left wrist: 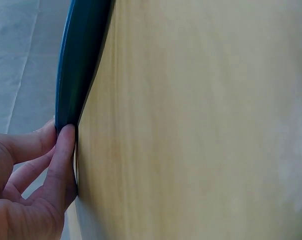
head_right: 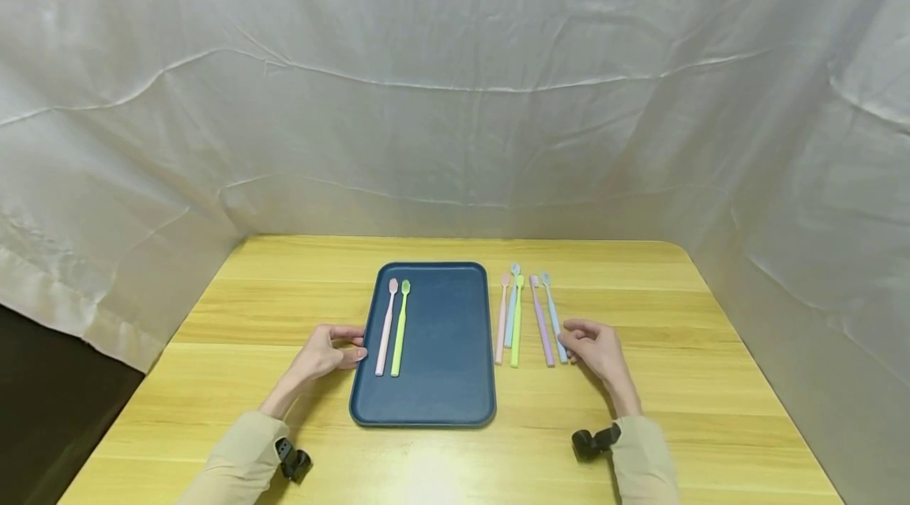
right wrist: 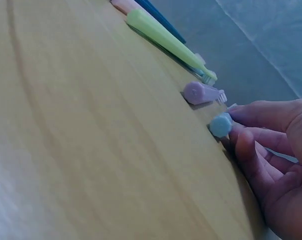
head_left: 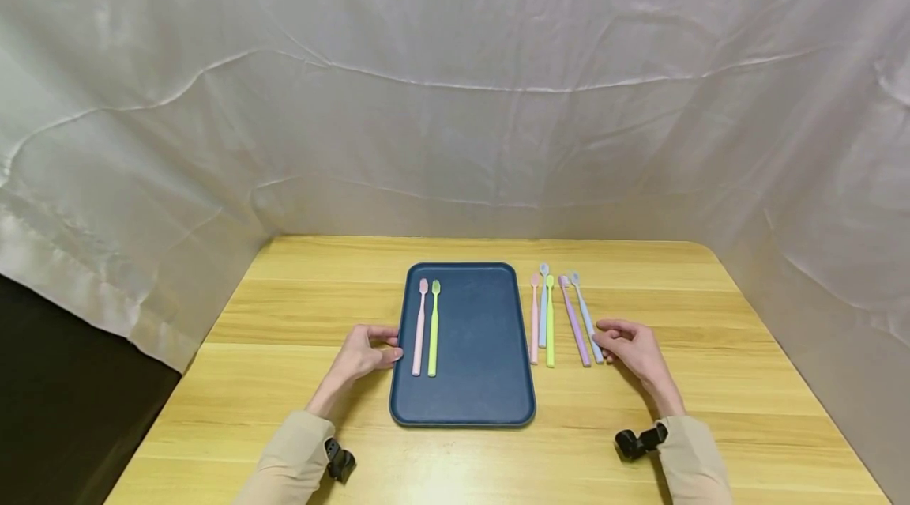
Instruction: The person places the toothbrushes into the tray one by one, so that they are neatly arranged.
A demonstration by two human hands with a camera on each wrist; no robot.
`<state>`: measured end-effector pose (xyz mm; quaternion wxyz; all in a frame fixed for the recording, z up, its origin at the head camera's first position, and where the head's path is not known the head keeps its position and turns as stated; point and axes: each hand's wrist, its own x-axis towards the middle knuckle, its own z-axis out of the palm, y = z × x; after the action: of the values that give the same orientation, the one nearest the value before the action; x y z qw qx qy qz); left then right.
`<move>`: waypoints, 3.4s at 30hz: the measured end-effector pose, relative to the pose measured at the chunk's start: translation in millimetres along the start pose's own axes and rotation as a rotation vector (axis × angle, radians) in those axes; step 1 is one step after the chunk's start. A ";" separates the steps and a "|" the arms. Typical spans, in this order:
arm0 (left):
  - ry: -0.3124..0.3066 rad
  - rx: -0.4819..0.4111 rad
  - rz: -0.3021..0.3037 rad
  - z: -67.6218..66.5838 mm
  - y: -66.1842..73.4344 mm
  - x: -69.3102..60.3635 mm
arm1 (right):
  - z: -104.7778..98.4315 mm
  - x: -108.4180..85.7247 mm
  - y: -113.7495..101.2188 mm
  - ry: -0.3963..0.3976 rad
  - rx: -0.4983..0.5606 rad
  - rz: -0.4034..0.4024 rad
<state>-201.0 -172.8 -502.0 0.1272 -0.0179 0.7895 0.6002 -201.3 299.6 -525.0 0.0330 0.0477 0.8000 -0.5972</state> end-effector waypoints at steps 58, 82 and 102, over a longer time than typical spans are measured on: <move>0.023 0.004 -0.024 1.2 -0.5 1.7 | 0.8 1.0 -4.6 0.029 -0.110 0.011; 0.010 0.020 -0.016 1.2 -0.4 0.7 | 9.6 2.1 -10.9 0.155 -0.365 0.033; 0.019 0.028 -0.015 0.8 0.3 0.3 | 11.7 1.1 -16.2 0.116 -0.350 0.035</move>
<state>-201.2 -171.9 -502.0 0.1246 -0.0277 0.7988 0.5878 -204.3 283.9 -513.0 0.0052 0.0896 0.8913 -0.4444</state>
